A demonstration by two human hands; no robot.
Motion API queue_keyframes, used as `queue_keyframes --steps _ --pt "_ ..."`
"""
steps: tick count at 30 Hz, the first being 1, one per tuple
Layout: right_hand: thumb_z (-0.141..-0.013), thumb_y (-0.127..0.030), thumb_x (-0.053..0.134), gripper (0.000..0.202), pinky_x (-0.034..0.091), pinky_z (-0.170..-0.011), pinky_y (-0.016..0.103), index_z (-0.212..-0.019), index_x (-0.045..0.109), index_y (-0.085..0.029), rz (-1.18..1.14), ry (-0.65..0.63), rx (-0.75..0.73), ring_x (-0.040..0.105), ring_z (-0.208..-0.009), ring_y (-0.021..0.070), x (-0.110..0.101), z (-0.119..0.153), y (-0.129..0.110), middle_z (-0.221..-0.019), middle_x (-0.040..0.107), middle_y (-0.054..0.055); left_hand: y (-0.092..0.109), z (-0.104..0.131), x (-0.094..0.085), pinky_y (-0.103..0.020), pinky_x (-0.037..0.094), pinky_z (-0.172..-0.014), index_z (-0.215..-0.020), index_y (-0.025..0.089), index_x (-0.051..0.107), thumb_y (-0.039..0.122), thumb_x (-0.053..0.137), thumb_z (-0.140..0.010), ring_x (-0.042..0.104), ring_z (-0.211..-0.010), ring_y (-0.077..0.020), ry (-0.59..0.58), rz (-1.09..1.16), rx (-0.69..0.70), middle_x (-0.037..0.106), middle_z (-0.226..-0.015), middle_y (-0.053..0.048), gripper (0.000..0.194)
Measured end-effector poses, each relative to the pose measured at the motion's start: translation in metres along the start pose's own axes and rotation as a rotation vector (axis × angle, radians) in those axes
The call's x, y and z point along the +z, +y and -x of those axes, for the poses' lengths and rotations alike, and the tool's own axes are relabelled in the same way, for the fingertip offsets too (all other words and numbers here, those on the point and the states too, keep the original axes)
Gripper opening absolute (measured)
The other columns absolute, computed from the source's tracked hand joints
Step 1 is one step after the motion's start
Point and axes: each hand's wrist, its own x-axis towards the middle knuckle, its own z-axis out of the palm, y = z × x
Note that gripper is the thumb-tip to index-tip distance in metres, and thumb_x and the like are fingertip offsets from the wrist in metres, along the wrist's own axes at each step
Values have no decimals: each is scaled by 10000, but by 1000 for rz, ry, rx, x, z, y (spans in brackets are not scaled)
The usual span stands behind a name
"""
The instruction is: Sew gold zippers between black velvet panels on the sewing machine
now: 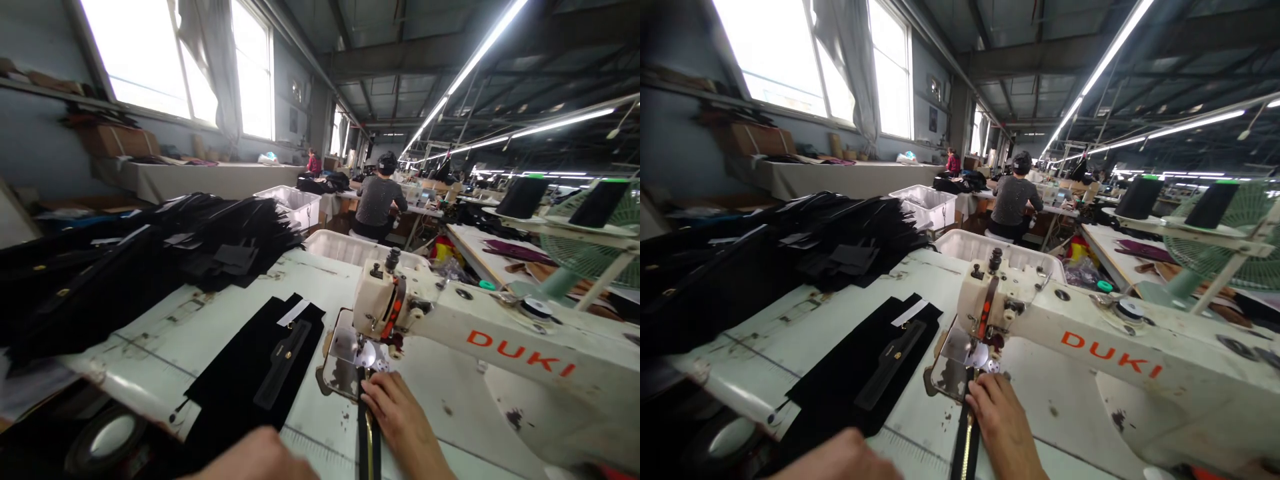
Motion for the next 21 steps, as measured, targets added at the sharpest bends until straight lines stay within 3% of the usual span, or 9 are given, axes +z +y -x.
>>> queue_keyframes --steps 1,2,4,6,8,11,14,18,21 --pt "-1017 -379 347 350 545 -814 314 -1058 670 -250 46 11 -51 630 -925 203 1 1 2 -989 664 61 1 -10 -22 -376 512 -811 -1004 149 673 339 535 -978 656 -821 -194 33 -98 0 691 -913 -37 236" --pt "-1017 -352 352 340 553 -804 311 -1092 662 -234 110 26 -107 637 -924 203 1 2 3 -1004 671 69 0 -25 -43 -366 493 -844 -1013 184 687 312 497 -979 657 -859 -207 138 -358 32 702 -922 -23 231" --pt "-1010 -304 379 310 570 -781 303 -1132 649 -214 253 37 -215 653 -917 203 -2 3 4 -1022 681 75 -6 -61 -80 -425 335 -1053 -1198 192 621 244 530 -932 514 -1201 -273 218 -486 65 617 -1240 -82 286" --pt "-1000 -274 392 298 584 -772 309 -1136 647 -201 339 43 -252 662 -922 209 -5 2 3 -1035 686 84 -18 -98 -104 -422 257 -1105 -1278 226 569 217 624 -843 407 -1303 -279 182 -535 99 515 -1382 -74 438" --pt "-989 -251 409 290 585 -810 308 -1162 636 -200 361 11 -239 658 -977 212 -8 2 2 -1086 679 88 -31 -123 -111 -446 294 -1073 -1251 224 586 227 678 -783 461 -1228 -289 138 -550 100 561 -1305 -79 477" --pt "-968 -233 459 285 573 -872 300 -1206 612 -199 371 -36 -214 642 -1048 214 -9 3 0 -1139 669 85 -47 -135 -99 -480 352 -1003 -1053 185 662 254 653 -796 541 -1050 -288 136 -536 66 647 -1046 -71 266" --pt "-947 -218 499 289 573 -880 302 -1214 606 -185 389 -60 -199 648 -1040 222 -6 7 1 -1117 676 88 -48 -130 -74 -426 405 -956 -938 177 665 274 610 -836 568 -987 -260 177 -478 33 658 -960 -51 151" --pt "-936 -186 494 299 578 -881 308 -1214 602 -172 396 -81 -209 651 -1043 226 -2 10 5 -1130 672 95 -31 -129 -40 -361 482 -892 -1030 179 658 306 592 -878 608 -963 -231 199 -386 34 669 -1003 -50 209" --pt "-940 -177 466 307 583 -877 313 -1217 596 -155 434 -70 -255 652 -1053 232 -1 10 9 -1143 672 103 -19 -122 -17 -468 407 -1031 -1204 198 604 218 682 -789 519 -1159 -290 245 -390 61 604 -1212 -90 423"
